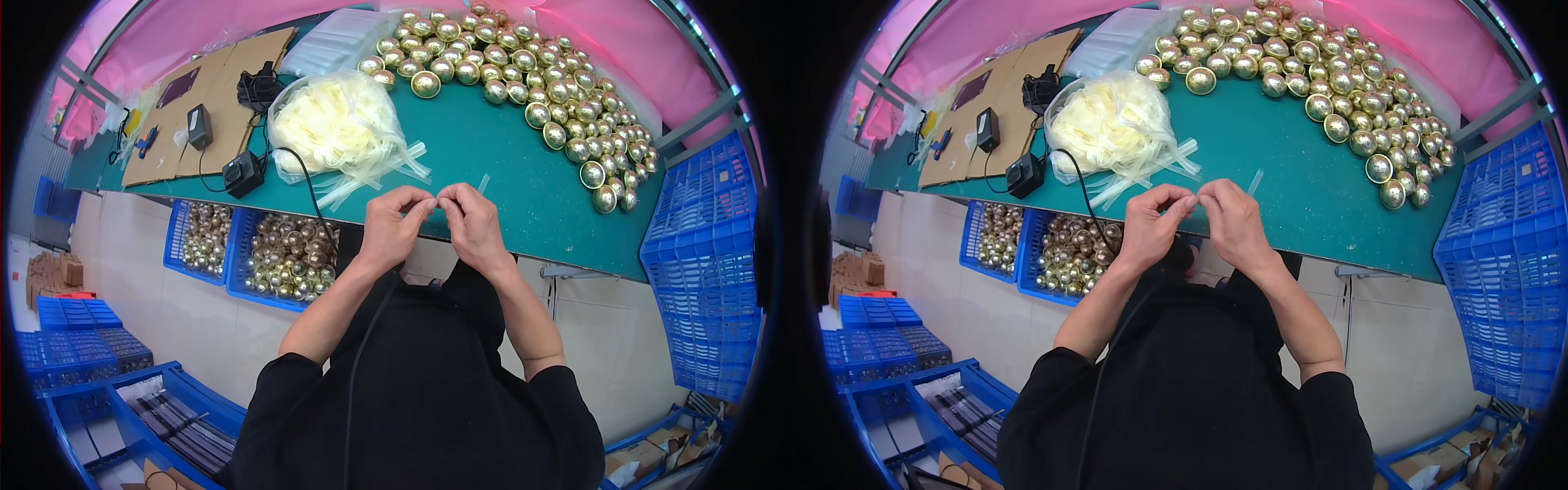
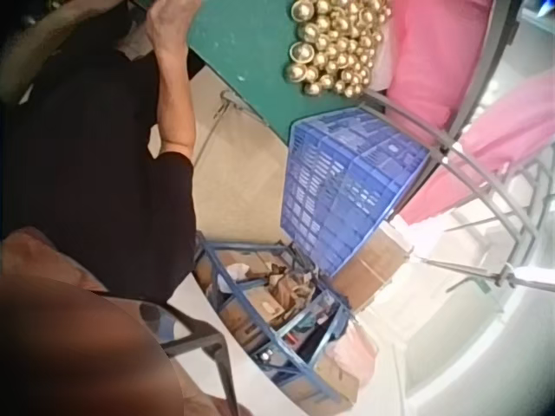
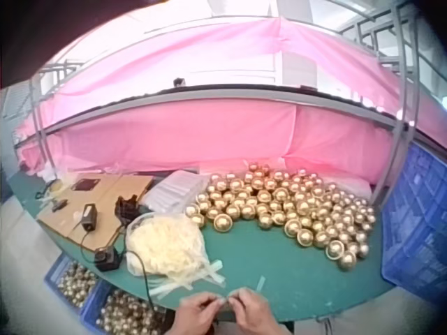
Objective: The person is tying thin white strings to small gold-colored spherical holiday ornaments at a factory workstation.
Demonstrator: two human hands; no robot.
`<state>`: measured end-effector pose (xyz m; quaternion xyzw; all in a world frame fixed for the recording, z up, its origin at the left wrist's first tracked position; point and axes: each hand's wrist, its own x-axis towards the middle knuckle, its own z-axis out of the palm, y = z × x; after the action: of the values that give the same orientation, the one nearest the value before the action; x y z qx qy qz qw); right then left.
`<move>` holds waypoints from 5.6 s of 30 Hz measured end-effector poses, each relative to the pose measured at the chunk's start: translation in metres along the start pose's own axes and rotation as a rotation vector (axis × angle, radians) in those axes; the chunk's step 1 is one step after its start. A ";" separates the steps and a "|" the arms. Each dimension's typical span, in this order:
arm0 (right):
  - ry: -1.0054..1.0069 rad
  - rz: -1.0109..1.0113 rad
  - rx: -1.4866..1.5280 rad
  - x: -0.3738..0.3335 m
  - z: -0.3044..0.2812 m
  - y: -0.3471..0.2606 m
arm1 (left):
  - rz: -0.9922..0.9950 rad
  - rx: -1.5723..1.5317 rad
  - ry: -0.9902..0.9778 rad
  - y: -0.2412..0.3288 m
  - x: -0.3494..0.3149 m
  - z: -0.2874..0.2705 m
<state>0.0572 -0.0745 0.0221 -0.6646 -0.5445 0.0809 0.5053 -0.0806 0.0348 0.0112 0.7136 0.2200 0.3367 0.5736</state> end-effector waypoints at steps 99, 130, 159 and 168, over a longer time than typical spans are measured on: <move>-0.065 0.551 1.221 -0.053 -0.092 0.036 | -0.085 -0.484 -0.168 0.018 0.053 0.054; 0.043 0.339 0.429 -0.025 -0.040 0.004 | -0.206 -0.603 -0.123 0.022 0.035 0.048; 0.059 0.456 0.558 -0.035 -0.025 0.006 | -0.263 -0.562 -0.129 0.016 0.027 0.047; 0.044 0.479 0.526 -0.044 -0.019 0.004 | -0.279 -0.615 -0.114 0.020 0.028 0.045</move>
<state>0.0551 -0.1209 0.0081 -0.6221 -0.3228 0.3204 0.6373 -0.0304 0.0196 0.0317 0.4878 0.1715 0.2651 0.8138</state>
